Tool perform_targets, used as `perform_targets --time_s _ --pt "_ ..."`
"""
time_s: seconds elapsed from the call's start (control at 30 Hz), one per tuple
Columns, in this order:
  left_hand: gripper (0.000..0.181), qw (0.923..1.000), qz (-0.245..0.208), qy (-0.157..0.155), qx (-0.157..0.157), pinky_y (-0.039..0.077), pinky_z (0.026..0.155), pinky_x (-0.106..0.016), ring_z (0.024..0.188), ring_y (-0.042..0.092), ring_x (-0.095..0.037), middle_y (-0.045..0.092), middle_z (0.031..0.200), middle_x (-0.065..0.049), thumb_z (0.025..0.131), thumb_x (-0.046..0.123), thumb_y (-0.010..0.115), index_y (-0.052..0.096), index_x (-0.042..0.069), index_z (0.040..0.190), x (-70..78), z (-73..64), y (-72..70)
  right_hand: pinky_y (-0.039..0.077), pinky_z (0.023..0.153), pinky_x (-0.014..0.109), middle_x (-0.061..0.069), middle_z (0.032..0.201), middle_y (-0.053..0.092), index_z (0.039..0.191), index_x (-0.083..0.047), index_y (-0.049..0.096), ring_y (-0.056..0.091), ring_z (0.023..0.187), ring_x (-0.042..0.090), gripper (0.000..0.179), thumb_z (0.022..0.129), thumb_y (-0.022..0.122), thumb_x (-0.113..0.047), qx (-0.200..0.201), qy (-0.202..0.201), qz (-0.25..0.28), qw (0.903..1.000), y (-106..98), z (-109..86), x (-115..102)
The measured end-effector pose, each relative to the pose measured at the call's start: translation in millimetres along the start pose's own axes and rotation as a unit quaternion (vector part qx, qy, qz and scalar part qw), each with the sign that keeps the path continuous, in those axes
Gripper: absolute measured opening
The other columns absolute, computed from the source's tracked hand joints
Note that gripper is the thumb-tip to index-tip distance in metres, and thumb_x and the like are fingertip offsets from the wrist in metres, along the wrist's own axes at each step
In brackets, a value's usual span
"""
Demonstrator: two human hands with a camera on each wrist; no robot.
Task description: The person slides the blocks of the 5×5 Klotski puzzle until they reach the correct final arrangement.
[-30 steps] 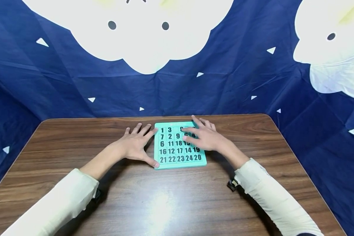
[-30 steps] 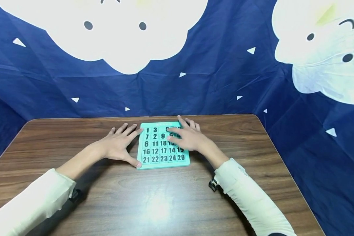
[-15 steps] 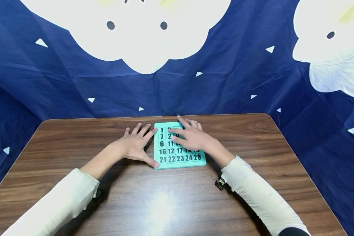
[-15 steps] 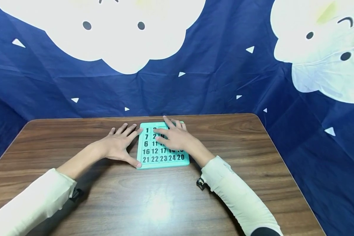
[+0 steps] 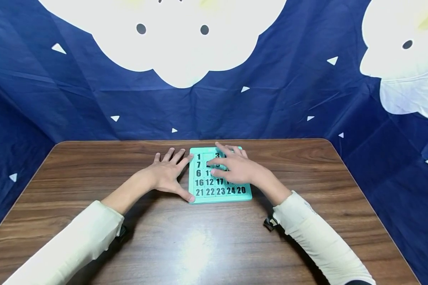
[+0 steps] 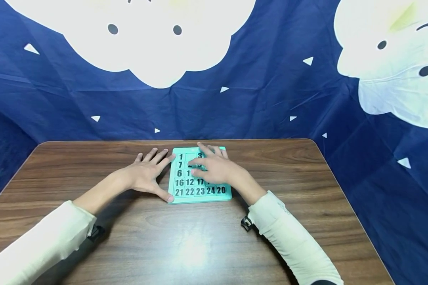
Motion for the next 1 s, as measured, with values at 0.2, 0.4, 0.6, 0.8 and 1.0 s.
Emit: perform_targets --time_s 0.2,0.4,0.6,0.8,1.0 --pt "0.159 1.0000 -0.001 0.002 0.003 0.002 0.132 -0.088 0.176 -0.007 -0.053 0.000 0.192 -0.020 0.065 0.103 0.078 0.005 0.028 0.185 0.1 0.8 -0.9 0.013 0.135 0.081 0.011 0.193 0.000 0.165 -0.041 0.059 0.012 0.175 0.053 0.051 0.118 0.049 -0.059 -0.003 0.015 -0.008 0.9999 4.1 7.0 0.1" --pt "0.159 1.0000 -0.004 -0.003 0.003 0.002 0.132 -0.088 0.176 -0.007 -0.053 -0.001 0.192 -0.020 0.066 0.102 0.078 0.004 0.027 0.185 -3.9 -1.9 0.9 0.012 0.137 0.078 0.012 0.193 -0.001 0.171 -0.042 0.050 0.012 0.174 0.055 0.054 0.119 0.047 -0.058 -0.007 0.035 0.018 0.9992 6.2 16.3 8.6" --pt "0.160 1.0000 0.000 0.000 0.007 0.002 0.132 -0.088 0.176 -0.007 -0.052 -0.002 0.192 -0.019 0.065 0.103 0.077 0.003 0.027 0.185 -2.3 0.1 1.6 0.015 0.134 0.079 0.014 0.193 0.005 0.168 -0.036 0.056 0.014 0.173 0.054 0.053 0.118 0.052 -0.054 0.020 0.033 0.036 0.9986 -0.5 -2.0 20.6" --pt "0.163 1.0000 -0.006 -0.004 0.007 0.001 0.132 -0.088 0.176 -0.009 -0.052 -0.003 0.192 -0.019 0.062 0.104 0.079 0.003 0.027 0.185 -1.0 -1.5 3.6 0.015 0.132 0.081 0.015 0.192 0.008 0.160 -0.032 0.066 0.013 0.174 0.053 0.048 0.117 0.058 -0.050 0.028 0.038 0.025 0.9986 -6.1 -32.6 34.3" --pt "0.163 0.9998 -0.002 -0.017 0.008 0.001 0.132 -0.088 0.176 -0.009 -0.053 -0.002 0.192 -0.019 0.063 0.103 0.079 0.003 0.026 0.185 -7.9 -6.5 6.5 0.016 0.131 0.085 0.017 0.192 0.011 0.159 -0.033 0.067 0.015 0.174 0.053 0.046 0.117 0.058 -0.050 0.012 0.019 0.030 0.9993 -1.3 -36.7 30.8"
Point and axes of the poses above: each hand's wrist, its own z-axis towards the middle knuckle, its own y-axis out of the palm, x = y × z, the point moved 4 cm from there along z, towards the middle knuckle
